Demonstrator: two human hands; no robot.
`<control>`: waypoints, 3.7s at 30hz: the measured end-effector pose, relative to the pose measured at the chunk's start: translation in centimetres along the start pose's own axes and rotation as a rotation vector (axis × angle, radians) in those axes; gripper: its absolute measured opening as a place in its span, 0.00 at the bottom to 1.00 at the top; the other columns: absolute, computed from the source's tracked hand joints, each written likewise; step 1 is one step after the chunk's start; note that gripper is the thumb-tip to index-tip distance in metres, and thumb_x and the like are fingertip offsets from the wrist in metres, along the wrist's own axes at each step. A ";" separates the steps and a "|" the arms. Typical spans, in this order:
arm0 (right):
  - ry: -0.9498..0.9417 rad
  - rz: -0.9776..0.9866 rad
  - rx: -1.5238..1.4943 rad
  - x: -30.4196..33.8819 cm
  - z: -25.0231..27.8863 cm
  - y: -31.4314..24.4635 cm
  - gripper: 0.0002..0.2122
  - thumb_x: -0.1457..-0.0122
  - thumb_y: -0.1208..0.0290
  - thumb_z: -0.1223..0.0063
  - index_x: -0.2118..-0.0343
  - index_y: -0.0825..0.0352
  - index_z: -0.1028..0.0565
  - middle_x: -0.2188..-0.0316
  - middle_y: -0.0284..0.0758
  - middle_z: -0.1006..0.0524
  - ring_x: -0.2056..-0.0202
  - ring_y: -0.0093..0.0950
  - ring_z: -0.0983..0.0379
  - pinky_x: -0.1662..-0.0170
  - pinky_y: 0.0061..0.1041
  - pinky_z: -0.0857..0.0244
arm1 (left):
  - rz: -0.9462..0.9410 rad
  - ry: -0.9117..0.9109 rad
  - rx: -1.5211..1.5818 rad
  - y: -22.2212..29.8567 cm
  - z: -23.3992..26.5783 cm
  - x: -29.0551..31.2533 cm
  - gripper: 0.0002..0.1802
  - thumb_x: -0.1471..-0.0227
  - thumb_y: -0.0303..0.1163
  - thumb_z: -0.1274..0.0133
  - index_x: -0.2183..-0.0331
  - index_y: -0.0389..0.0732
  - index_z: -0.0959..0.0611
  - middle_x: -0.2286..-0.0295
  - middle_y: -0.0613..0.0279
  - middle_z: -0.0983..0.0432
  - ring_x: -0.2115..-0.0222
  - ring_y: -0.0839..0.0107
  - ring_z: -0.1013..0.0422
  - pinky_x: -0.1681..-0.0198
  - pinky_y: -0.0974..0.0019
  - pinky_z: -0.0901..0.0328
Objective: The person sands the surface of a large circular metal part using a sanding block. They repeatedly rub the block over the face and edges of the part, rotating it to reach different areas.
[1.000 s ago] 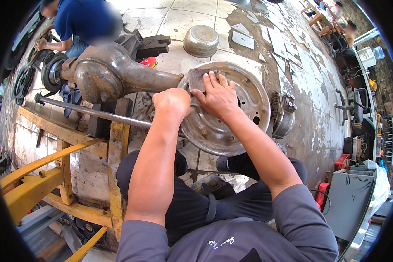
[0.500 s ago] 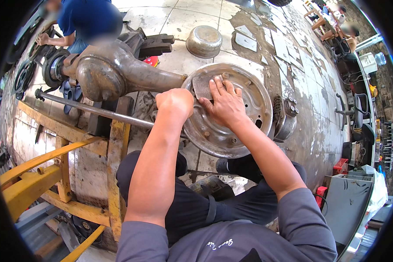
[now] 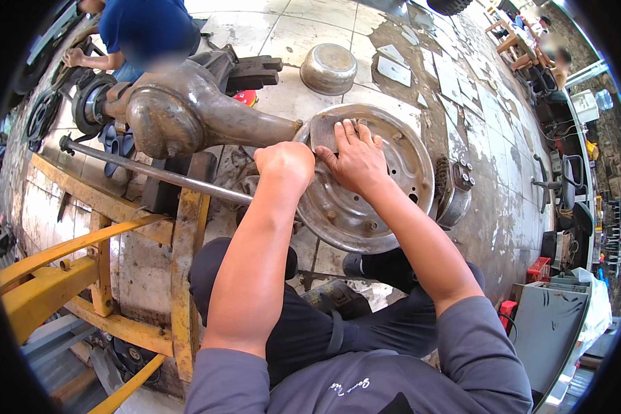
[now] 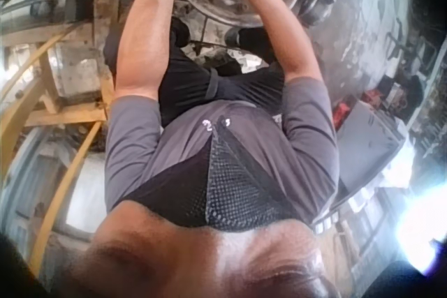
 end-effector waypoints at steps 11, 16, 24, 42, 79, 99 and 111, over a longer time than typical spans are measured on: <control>-0.043 -0.029 0.024 -0.8 -0.3 -0.5 0.38 0.34 0.36 0.68 0.35 0.68 0.38 0.34 0.44 0.37 0.33 0.43 0.46 0.35 0.47 0.52 | 0.027 -0.025 -0.018 -0.1 -0.1 0.0 0.15 0.47 0.31 0.44 0.56 0.52 0.12 0.53 0.65 0.18 0.50 0.66 0.24 0.50 0.61 0.35; -0.013 0.014 0.012 0.7 0.1 0.0 0.39 0.34 0.37 0.68 0.35 0.70 0.39 0.34 0.46 0.39 0.33 0.44 0.45 0.35 0.48 0.51 | 0.028 -0.024 -0.002 -0.2 -0.2 0.0 0.15 0.47 0.32 0.44 0.56 0.51 0.12 0.53 0.65 0.18 0.50 0.65 0.24 0.50 0.60 0.35; -0.013 -0.005 -0.008 -0.1 -0.1 -0.2 0.38 0.34 0.38 0.66 0.35 0.70 0.38 0.34 0.45 0.39 0.33 0.43 0.45 0.36 0.45 0.49 | 0.006 -0.025 -0.020 -0.2 0.1 0.3 0.16 0.49 0.28 0.45 0.57 0.44 0.13 0.54 0.55 0.19 0.51 0.57 0.24 0.48 0.58 0.31; -0.021 0.033 0.033 0.9 0.7 0.5 0.38 0.34 0.39 0.64 0.36 0.72 0.37 0.35 0.47 0.37 0.34 0.41 0.43 0.37 0.44 0.48 | 0.025 -0.034 -0.063 0.1 -0.2 -0.8 0.15 0.50 0.30 0.42 0.59 0.47 0.12 0.55 0.60 0.17 0.52 0.60 0.22 0.50 0.58 0.31; -0.102 0.090 -0.131 5.5 2.5 0.6 0.34 0.42 0.45 0.45 0.38 0.62 0.32 0.36 0.47 0.36 0.37 0.47 0.40 0.41 0.48 0.43 | -0.220 0.196 0.352 -0.8 2.1 -0.2 0.22 0.46 0.29 0.47 0.49 0.34 0.23 0.60 0.39 0.20 0.59 0.51 0.22 0.54 0.54 0.30; 0.286 -0.178 -0.685 11.2 10.9 12.2 0.14 0.35 0.65 0.51 0.53 0.69 0.22 0.62 0.50 0.19 0.61 0.50 0.22 0.56 0.44 0.29 | -0.462 0.816 0.597 4.4 5.5 -3.0 0.15 0.45 0.29 0.43 0.55 0.38 0.18 0.65 0.48 0.17 0.62 0.58 0.21 0.56 0.60 0.30; 0.319 -0.088 -0.768 13.6 12.4 14.1 0.13 0.37 0.68 0.49 0.56 0.71 0.22 0.61 0.49 0.19 0.60 0.48 0.22 0.56 0.40 0.28 | -0.501 0.685 -0.053 8.8 2.1 -6.9 0.11 0.45 0.30 0.47 0.63 0.40 0.13 0.66 0.47 0.21 0.60 0.49 0.25 0.54 0.51 0.31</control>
Point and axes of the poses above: each hand's wrist, its own x-axis away from the middle knuckle, its own z-axis out of the back of the hand, y = z × x, the point moved 8 cm from there along -x, towards the middle knuckle
